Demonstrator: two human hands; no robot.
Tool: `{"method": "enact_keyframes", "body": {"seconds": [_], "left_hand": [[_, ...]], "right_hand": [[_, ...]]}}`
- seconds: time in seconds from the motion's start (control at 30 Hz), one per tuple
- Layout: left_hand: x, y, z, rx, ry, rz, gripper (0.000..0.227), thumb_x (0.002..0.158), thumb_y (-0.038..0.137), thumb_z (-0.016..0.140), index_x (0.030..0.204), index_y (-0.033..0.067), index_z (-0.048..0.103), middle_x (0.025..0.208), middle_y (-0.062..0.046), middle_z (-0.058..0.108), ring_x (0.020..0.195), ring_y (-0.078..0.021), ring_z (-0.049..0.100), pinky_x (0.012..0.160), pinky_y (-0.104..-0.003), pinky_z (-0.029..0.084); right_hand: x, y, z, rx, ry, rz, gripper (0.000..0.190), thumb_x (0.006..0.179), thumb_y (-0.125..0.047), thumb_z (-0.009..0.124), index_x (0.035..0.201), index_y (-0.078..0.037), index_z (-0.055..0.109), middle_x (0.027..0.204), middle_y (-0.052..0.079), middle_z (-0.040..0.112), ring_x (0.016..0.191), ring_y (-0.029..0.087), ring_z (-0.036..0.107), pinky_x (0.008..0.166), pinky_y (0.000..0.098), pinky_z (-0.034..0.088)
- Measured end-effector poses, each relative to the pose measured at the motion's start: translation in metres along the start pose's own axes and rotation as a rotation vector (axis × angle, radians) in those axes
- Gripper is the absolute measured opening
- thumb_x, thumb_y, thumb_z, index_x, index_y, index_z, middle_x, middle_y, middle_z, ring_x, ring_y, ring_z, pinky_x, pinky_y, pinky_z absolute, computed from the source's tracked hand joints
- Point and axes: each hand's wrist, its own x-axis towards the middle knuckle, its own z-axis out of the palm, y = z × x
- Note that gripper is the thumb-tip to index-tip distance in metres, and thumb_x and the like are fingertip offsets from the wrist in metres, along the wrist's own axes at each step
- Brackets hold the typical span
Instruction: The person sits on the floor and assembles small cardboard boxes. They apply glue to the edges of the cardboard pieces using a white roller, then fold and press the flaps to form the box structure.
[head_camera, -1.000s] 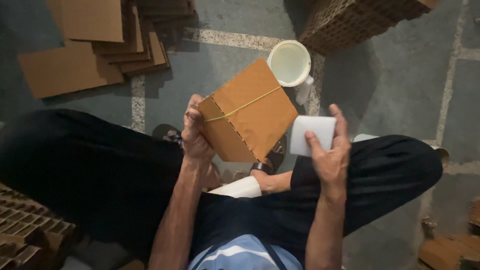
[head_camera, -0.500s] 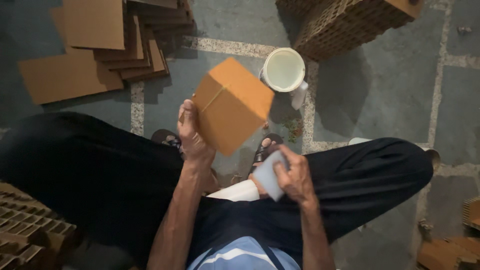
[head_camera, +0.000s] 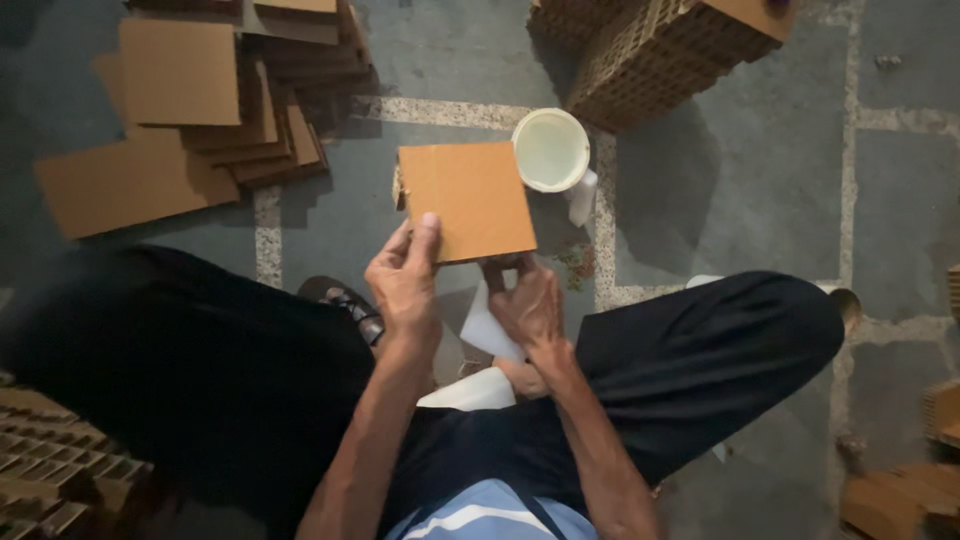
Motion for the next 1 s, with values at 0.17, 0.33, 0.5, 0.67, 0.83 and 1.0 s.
{"method": "enact_keyframes", "body": {"seconds": [0.17,0.33,0.5,0.67,0.83,1.0], "left_hand": [[-0.043,0.026,0.022,0.071,-0.316,0.239,0.068,0.093,0.011,0.073,0.149,-0.0106,0.039,0.148,-0.022,0.053,0.136,-0.0219,0.055,0.108,-0.033,0.051],[-0.043,0.036,0.024,0.099,-0.360,0.106,0.060,0.095,0.009,0.070,0.147,-0.0118,0.047,0.141,-0.026,0.063,0.130,-0.0277,0.064,0.108,-0.035,0.054],[-0.010,0.034,0.002,0.111,-0.211,0.122,0.060,0.095,0.015,0.069,0.144,-0.0121,0.046,0.136,-0.028,0.064,0.126,-0.0307,0.065,0.105,-0.038,0.056],[0.059,0.053,0.014,0.162,-0.115,0.274,0.066,0.097,0.022,0.067,0.148,-0.0091,0.039,0.137,-0.029,0.061,0.126,-0.0331,0.065,0.107,-0.042,0.058],[0.122,0.066,0.005,0.134,0.030,0.437,0.065,0.096,0.025,0.071,0.145,-0.0074,0.042,0.134,-0.028,0.062,0.126,-0.0355,0.066,0.104,-0.044,0.056],[0.204,0.075,-0.004,0.532,0.309,0.551,0.066,0.094,0.034,0.076,0.142,0.0001,0.045,0.132,-0.022,0.063,0.124,-0.0350,0.064,0.104,-0.050,0.053]], "right_hand": [[0.025,0.065,-0.020,-0.440,0.343,-0.450,0.018,0.093,-0.023,0.069,0.095,-0.006,0.072,0.076,0.018,0.070,0.066,0.035,0.066,0.063,0.0477,0.051],[0.013,0.158,-0.114,-0.651,-0.003,0.112,0.021,0.094,-0.024,0.067,0.101,-0.005,0.073,0.081,0.017,0.071,0.067,0.031,0.066,0.063,0.0444,0.051],[-0.007,0.174,-0.132,-0.603,-0.215,0.353,0.025,0.094,-0.025,0.065,0.107,-0.004,0.073,0.086,0.016,0.072,0.069,0.026,0.065,0.062,0.0412,0.051],[-0.002,0.132,-0.169,-0.472,-0.179,0.362,0.030,0.095,-0.025,0.064,0.114,-0.004,0.074,0.091,0.015,0.074,0.071,0.022,0.065,0.061,0.0379,0.051],[0.015,0.071,-0.100,0.288,-0.032,-0.005,0.036,0.095,-0.026,0.062,0.120,-0.003,0.075,0.096,0.014,0.075,0.073,0.018,0.064,0.061,0.0347,0.051],[0.069,0.039,0.086,0.087,-0.050,0.094,0.046,0.101,-0.044,0.059,0.107,-0.003,0.079,0.094,0.018,0.077,0.083,0.028,0.073,0.077,0.0418,0.056]]}}
